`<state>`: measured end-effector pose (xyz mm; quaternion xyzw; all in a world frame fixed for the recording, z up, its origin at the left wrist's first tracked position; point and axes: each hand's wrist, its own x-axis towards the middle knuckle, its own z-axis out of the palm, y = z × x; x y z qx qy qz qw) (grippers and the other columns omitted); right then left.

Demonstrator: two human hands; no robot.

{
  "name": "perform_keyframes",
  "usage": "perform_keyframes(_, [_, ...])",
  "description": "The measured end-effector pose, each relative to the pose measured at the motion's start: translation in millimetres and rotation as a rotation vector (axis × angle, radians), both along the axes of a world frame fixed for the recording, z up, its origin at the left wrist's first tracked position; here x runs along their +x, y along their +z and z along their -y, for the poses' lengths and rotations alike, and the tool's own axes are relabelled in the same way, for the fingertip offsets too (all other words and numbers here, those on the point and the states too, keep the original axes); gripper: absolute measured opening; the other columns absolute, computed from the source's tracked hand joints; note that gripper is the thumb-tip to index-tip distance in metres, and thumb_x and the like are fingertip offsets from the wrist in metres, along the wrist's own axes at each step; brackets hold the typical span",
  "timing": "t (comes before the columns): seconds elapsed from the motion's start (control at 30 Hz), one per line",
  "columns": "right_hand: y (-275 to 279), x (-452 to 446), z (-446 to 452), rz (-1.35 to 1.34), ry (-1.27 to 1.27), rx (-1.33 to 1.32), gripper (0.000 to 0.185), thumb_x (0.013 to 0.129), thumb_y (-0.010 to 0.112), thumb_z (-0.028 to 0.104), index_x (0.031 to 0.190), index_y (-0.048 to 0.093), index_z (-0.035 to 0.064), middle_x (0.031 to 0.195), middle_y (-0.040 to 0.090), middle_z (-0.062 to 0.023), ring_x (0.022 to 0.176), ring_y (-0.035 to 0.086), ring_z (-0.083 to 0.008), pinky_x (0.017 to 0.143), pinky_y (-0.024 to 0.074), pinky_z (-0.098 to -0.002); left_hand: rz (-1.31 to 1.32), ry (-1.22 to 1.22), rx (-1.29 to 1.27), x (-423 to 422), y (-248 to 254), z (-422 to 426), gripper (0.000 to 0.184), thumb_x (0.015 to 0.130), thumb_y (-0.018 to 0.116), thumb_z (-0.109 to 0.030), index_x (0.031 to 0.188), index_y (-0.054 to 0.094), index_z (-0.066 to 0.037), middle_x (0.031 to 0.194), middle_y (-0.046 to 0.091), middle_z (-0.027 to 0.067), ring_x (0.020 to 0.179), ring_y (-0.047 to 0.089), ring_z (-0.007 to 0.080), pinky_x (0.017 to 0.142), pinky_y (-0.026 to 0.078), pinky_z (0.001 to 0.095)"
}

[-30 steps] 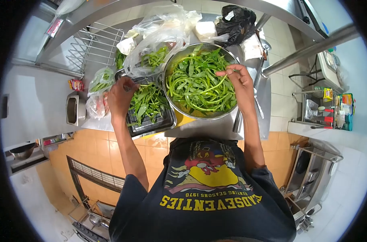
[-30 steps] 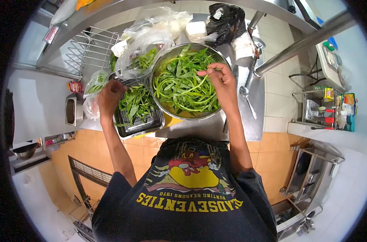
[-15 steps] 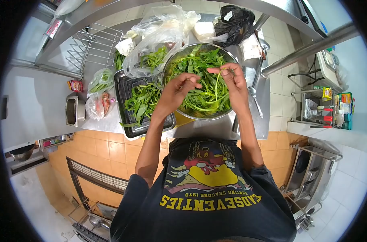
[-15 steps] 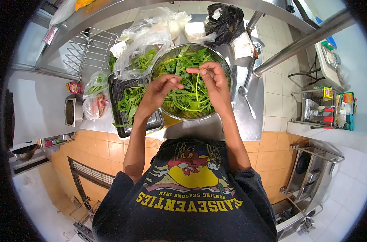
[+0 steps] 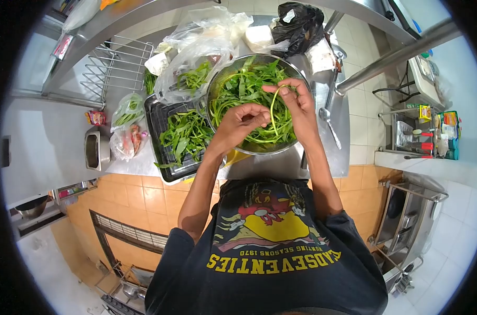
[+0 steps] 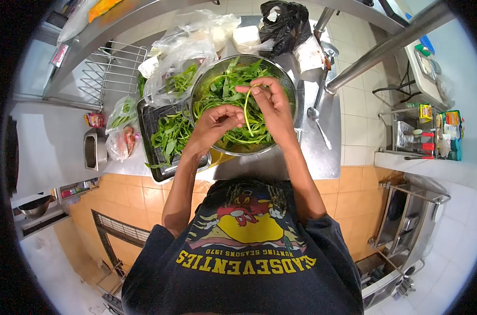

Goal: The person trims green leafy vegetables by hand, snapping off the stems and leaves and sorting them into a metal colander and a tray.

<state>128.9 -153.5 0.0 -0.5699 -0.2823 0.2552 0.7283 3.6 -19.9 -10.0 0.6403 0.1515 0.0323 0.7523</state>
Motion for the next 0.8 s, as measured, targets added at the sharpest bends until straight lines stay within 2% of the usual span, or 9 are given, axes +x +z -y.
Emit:
perform_keyframes(0.13, [1.5,-0.4,0.4,-0.002,-0.001,-0.014,0.013,0.102,0.052,0.016,0.110,0.054,0.0060,0.102,0.071,-0.0135,0.103,0.065,-0.0162,0.096,0.0443,-0.0314,-0.070,0.016,-0.104,-0.5,1.6,-3.1,0.026,0.098,0.062,-0.026,0.107,0.067,-0.002,0.094,0.068,0.0016,0.083,0.060,0.0085,0.080,0.048,0.0251])
perform_keyframes(0.23, [-0.1,-1.8,-5.8,0.070,-0.122,0.046,0.006,0.101,0.051,0.007,0.104,0.054,0.0030,0.096,0.071,-0.0110,0.098,0.067,-0.0138,0.085,0.0484,-0.0254,-0.088,-0.017,-0.105,-1.7,7.3,-3.3,0.024,0.097,0.063,-0.023,0.109,0.067,-0.002,0.098,0.069,0.0030,0.086,0.060,0.0089,0.082,0.048,0.0254])
perform_keyframes(0.37, [3.2,-1.0,-6.5,0.167,-0.187,0.001,0.006,0.101,0.052,0.007,0.104,0.054,0.0020,0.096,0.071,-0.0108,0.099,0.068,-0.0145,0.082,0.0487,-0.0243,-0.047,-0.012,-0.095,-4.8,7.2,3.9,0.021,0.095,0.066,-0.016,0.111,0.065,-0.003,0.102,0.068,0.0034,0.091,0.060,0.0096,0.087,0.048,0.0266])
perform_keyframes(0.57, [4.9,-1.0,-5.7,0.166,-0.206,-0.017,0.007,0.101,0.051,0.007,0.105,0.054,0.0018,0.098,0.071,-0.0110,0.098,0.067,-0.0136,0.080,0.0481,-0.0231,0.009,0.141,-0.271,-3.8,-19.5,11.7,0.016,0.093,0.067,-0.010,0.108,0.063,-0.004,0.096,0.066,0.0008,0.092,0.061,0.0098,0.089,0.047,0.0262])
perform_keyframes(0.67, [3.8,-0.7,-6.6,0.182,-0.237,0.006,0.007,0.101,0.051,0.007,0.105,0.054,0.0020,0.100,0.071,-0.0112,0.094,0.067,-0.0128,0.079,0.0480,-0.0227,-0.011,0.179,-0.213,-4.1,-13.3,12.4,0.018,0.091,0.070,-0.009,0.107,0.064,-0.005,0.094,0.066,-0.0008,0.090,0.059,0.0068,0.086,0.046,0.0229])
perform_keyframes(0.8, [4.0,6.0,-5.3,0.176,-0.316,0.044,0.008,0.101,0.052,0.008,0.107,0.053,0.0034,0.101,0.072,-0.0104,0.086,0.064,-0.0092,0.073,0.0458,-0.0204,-0.026,0.159,0.034,-11.5,-10.4,5.7,0.017,0.091,0.070,-0.010,0.107,0.065,-0.004,0.094,0.066,-0.0012,0.090,0.059,0.0067,0.085,0.048,0.0236])
